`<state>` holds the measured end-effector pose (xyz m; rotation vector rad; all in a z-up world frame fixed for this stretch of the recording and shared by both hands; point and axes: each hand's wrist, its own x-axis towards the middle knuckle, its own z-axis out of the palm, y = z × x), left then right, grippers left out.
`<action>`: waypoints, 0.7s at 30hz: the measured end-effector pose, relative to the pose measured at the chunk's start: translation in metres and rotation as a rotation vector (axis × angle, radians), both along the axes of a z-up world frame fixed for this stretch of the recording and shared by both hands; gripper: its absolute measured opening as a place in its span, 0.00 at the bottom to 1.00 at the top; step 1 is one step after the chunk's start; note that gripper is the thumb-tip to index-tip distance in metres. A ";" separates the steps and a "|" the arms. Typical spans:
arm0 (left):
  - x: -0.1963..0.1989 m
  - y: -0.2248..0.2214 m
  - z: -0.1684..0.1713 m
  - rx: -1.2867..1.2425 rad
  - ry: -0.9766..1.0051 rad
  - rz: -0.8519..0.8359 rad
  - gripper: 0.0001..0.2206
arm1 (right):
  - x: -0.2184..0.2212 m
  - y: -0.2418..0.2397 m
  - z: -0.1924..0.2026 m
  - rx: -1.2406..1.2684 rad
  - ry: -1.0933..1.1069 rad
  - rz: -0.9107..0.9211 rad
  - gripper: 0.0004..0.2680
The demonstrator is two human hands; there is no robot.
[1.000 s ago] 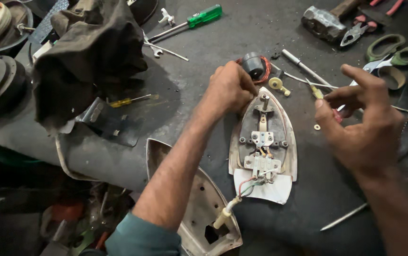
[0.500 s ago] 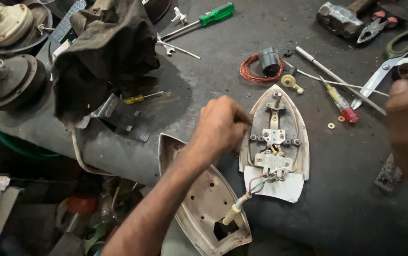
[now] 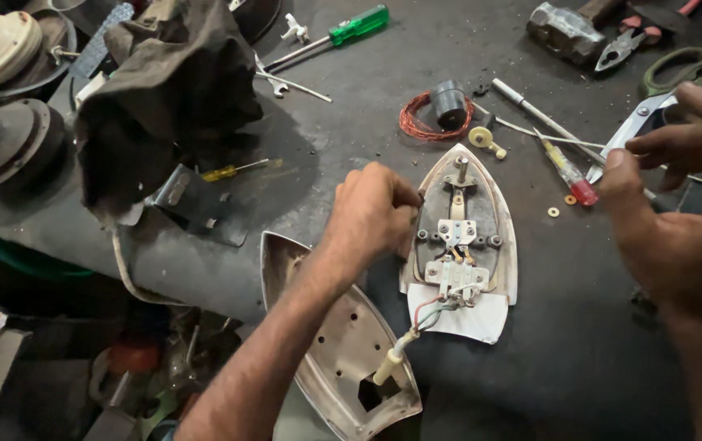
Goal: The person disassembles a white electric iron, removes screws, and handles internal components including the heating element and wiring. They wipe the metal soleplate and reposition parts on a cluttered workbench.
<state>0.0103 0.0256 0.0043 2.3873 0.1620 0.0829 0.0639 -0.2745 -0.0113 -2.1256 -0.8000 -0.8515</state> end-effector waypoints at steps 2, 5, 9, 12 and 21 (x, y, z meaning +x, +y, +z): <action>0.008 -0.001 -0.005 -0.023 -0.020 0.020 0.11 | -0.002 0.004 0.003 -0.016 -0.016 0.028 0.18; 0.036 -0.001 -0.006 -0.024 -0.095 0.045 0.09 | -0.002 0.009 0.009 -0.047 -0.024 0.049 0.18; 0.054 0.005 -0.008 -0.038 -0.126 0.007 0.08 | -0.003 0.011 0.012 -0.014 -0.002 0.030 0.19; 0.047 0.011 -0.008 -0.044 -0.078 -0.017 0.09 | -0.002 0.012 0.009 -0.005 -0.006 0.018 0.19; 0.004 0.012 0.006 -0.130 -0.053 0.023 0.12 | 0.002 0.015 0.005 -0.073 0.017 0.024 0.20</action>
